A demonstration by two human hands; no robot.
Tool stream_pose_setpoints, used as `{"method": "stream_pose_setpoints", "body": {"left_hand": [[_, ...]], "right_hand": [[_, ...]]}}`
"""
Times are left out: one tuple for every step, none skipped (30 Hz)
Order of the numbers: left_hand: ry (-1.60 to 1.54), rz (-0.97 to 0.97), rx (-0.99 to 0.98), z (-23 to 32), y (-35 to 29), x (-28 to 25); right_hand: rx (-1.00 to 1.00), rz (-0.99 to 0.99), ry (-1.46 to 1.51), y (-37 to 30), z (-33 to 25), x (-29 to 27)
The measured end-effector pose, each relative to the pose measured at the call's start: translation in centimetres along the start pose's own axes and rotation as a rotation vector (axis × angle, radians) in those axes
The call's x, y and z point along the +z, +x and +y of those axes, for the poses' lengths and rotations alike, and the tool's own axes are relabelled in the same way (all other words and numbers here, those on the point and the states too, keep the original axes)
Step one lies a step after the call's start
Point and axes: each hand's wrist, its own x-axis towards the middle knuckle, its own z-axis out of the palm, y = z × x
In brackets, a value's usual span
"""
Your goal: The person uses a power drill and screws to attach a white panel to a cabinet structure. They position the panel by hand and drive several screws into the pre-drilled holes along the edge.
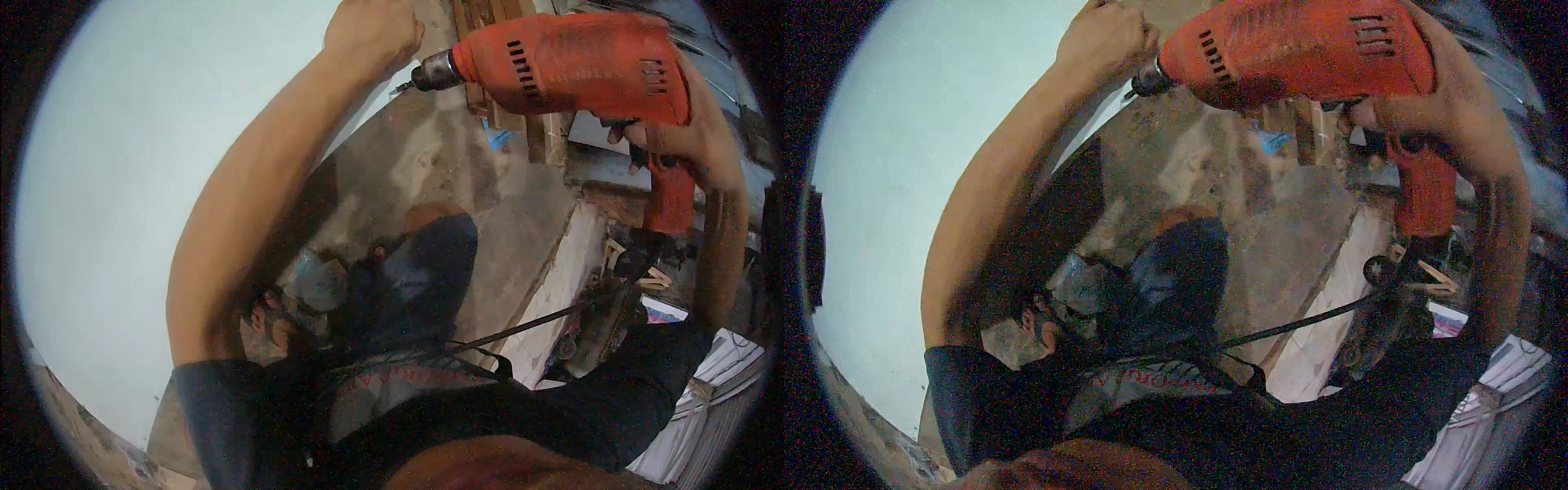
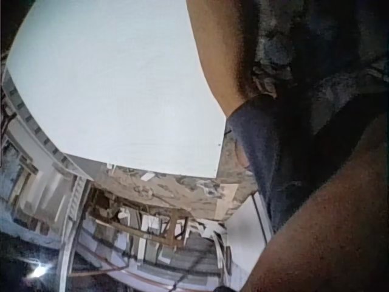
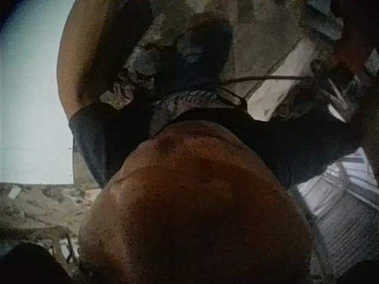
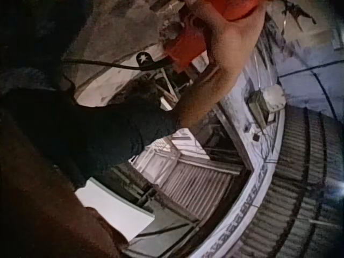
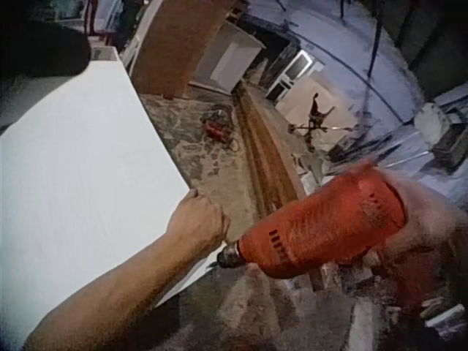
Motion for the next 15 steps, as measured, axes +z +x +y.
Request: {"method": "stream_pose_setpoints", "body": {"left_hand": [[-0.005,0.006,-0.001,-0.2,-0.1,0.1],[-0.024,0.015,-0.003,-0.1,0.0,0.1],[-0.041,0.022,-0.005,-0.1,0.2,0.1],[-0.059,0.028,-0.006,0.0,0.4,0.1],[-0.047,0.016,-0.005,0.1,0.4,0.1],[-0.036,0.005,-0.003,0.3,0.5,0.1],[-0.026,-0.006,-0.002,0.5,0.6,0.1],[-0.039,0.002,-0.008,0.4,0.7,0.2],[-0.053,0.011,-0.014,0.4,0.8,0.1],[-0.068,0.021,-0.019,0.4,0.8,0.1],[-0.077,0.022,-0.03,0.5,0.7,0.2],[-0.087,0.023,-0.041,0.5,0.6,0.2],[-0.097,0.025,-0.05,0.6,0.5,0.2],[-0.088,0.021,-0.05,0.5,0.5,0.2],[-0.078,0.018,-0.049,0.4,0.5,0.2]], "right_hand": [[0.01,-0.012,-0.007,0.3,-0.3,0.3],[0.027,-0.016,-0.031,0.4,-1.0,0.2],[0.04,-0.018,-0.053,0.4,-1.6,0.1],[0.05,-0.017,-0.071,0.4,-2.1,0.0],[0.053,-0.021,-0.077,0.5,-2.1,0.1],[0.058,-0.024,-0.076,0.6,-2.2,0.0],[0.063,-0.027,-0.081,0.6,-2.4,-0.1],[0.069,-0.035,-0.08,0.7,-2.5,-0.1],[0.074,-0.039,-0.083,0.7,-2.7,-0.1],[0.082,-0.043,-0.085,0.8,-3.0,-0.3],[0.093,-0.041,-0.088,0.8,-3.3,-0.2],[0.105,-0.033,-0.09,1.0,-3.3,-0.1],[0.116,-0.028,-0.097,1.0,-3.5,0.1],[0.124,-0.019,-0.11,1.0,-3.9,0.4],[0.114,-0.014,-0.138,1.0,-4.4,0.8]]}}
